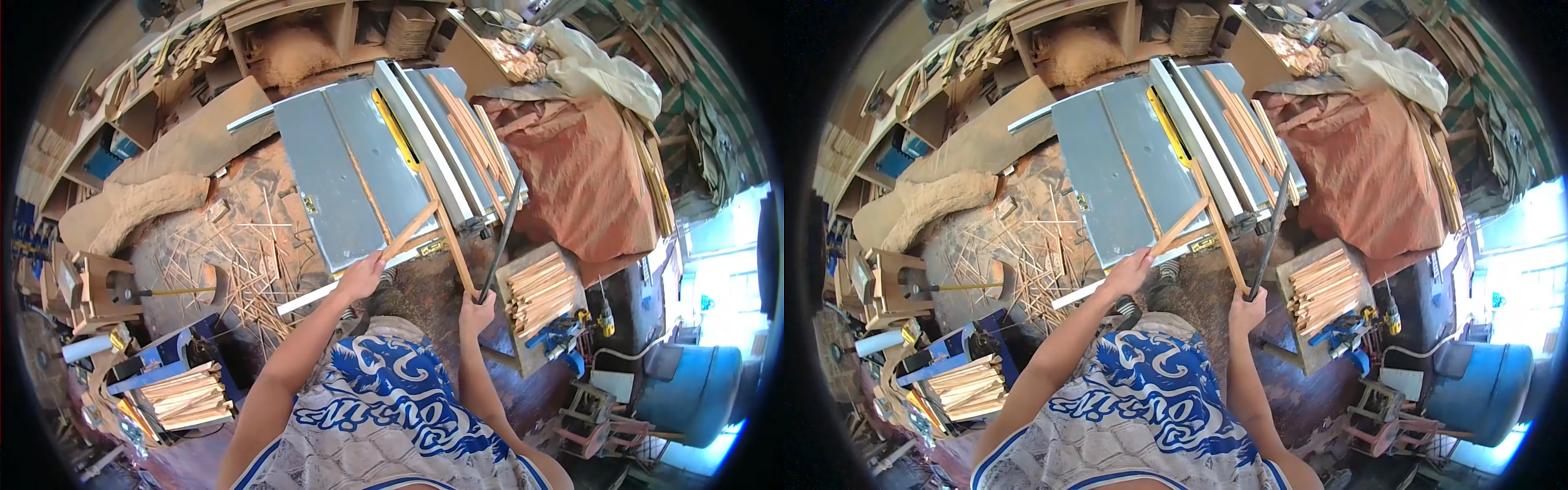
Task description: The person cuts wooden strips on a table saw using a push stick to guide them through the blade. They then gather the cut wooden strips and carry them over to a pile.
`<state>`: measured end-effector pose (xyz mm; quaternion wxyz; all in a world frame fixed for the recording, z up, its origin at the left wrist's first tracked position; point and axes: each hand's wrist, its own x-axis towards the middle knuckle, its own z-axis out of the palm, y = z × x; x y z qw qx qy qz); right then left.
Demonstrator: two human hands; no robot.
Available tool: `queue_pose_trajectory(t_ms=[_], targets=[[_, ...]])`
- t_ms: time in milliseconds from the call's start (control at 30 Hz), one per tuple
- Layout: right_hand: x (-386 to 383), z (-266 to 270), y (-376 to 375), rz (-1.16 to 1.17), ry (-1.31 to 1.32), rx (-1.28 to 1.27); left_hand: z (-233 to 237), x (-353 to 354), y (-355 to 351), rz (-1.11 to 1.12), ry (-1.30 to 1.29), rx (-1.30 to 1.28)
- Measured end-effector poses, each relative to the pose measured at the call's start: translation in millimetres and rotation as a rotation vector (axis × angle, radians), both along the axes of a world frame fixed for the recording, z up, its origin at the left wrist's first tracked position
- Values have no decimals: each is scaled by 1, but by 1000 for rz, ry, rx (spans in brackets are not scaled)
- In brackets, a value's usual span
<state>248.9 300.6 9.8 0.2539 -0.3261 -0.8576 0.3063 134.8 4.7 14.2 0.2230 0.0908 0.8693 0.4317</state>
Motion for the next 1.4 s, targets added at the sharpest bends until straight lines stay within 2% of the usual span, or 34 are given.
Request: queue_pose_trajectory(t_ms=[200,300,400,467,667,867,1267,1400], targets=[[-13,-4,1,5,-6,-38,6,-3,8,23,-55,14],[-15,-9,6,3,-40,44,8,-9,11,24,-73,36],[-17,-8,15,58,34,95,11,-13,16,45,-72,50],[-18,1,20,109,1,7,13,-15,17,63,-70,52],[-24,6,33,249,-51,3,18,-21,17,107,-79,48],[-38,1,38,289,-54,-58,20,-35,12,105,-96,56],[-82,4,34,445,-81,26,19,-69,8,172,-87,59],[-92,6,37,510,-79,51,4,-80,7,173,-43,58]])
